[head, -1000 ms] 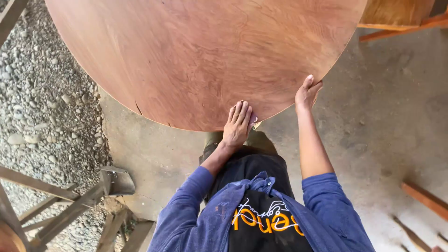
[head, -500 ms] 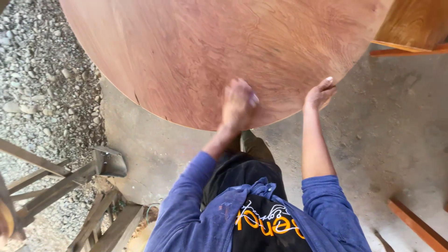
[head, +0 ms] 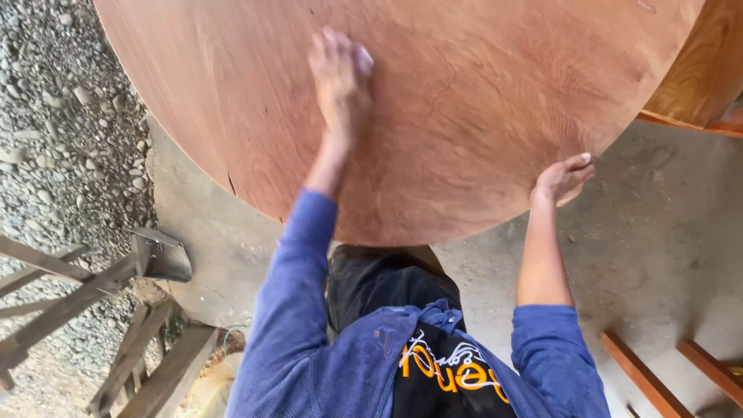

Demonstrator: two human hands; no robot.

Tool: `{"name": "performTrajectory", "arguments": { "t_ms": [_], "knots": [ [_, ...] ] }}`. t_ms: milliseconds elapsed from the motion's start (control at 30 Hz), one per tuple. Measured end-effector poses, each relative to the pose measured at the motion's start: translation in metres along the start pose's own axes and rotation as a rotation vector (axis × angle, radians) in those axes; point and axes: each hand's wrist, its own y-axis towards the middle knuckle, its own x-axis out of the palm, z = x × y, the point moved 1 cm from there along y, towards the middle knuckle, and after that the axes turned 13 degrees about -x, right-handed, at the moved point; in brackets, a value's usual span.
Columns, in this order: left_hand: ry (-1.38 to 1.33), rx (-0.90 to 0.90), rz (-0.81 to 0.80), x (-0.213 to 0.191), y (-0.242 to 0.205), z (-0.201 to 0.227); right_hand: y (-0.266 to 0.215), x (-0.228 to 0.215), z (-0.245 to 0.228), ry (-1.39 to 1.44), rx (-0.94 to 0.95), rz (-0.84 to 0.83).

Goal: Sanding a round wooden tabletop by hand using a piece of sandpaper.

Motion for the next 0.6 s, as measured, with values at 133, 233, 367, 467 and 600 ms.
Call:
{"name": "performTrajectory", "arguments": {
  "t_ms": [133,233,367,467,600],
  "knots": [
    [-0.362,0.129,-0.417,-0.050,-0.073,0.082,-0.009,-0.001,-0.015,0.008,0.068,0.058],
    [-0.370,0.328,-0.211,-0.013,-0.051,0.067,-0.006,0.002,-0.012,0.016,0.033,0.080],
    [-0.179,0.259,-0.147,-0.002,0.081,0.016,-0.007,0.001,-0.011,-0.002,-0.001,0.101],
    [-0.197,-0.052,-0.261,0.015,0.140,-0.002,-0.004,0.003,-0.012,-0.006,0.016,0.102],
    [-0.165,0.007,-0.161,0.006,0.069,0.048,0.001,0.012,0.008,-0.030,-0.045,0.116]
  ]
}}
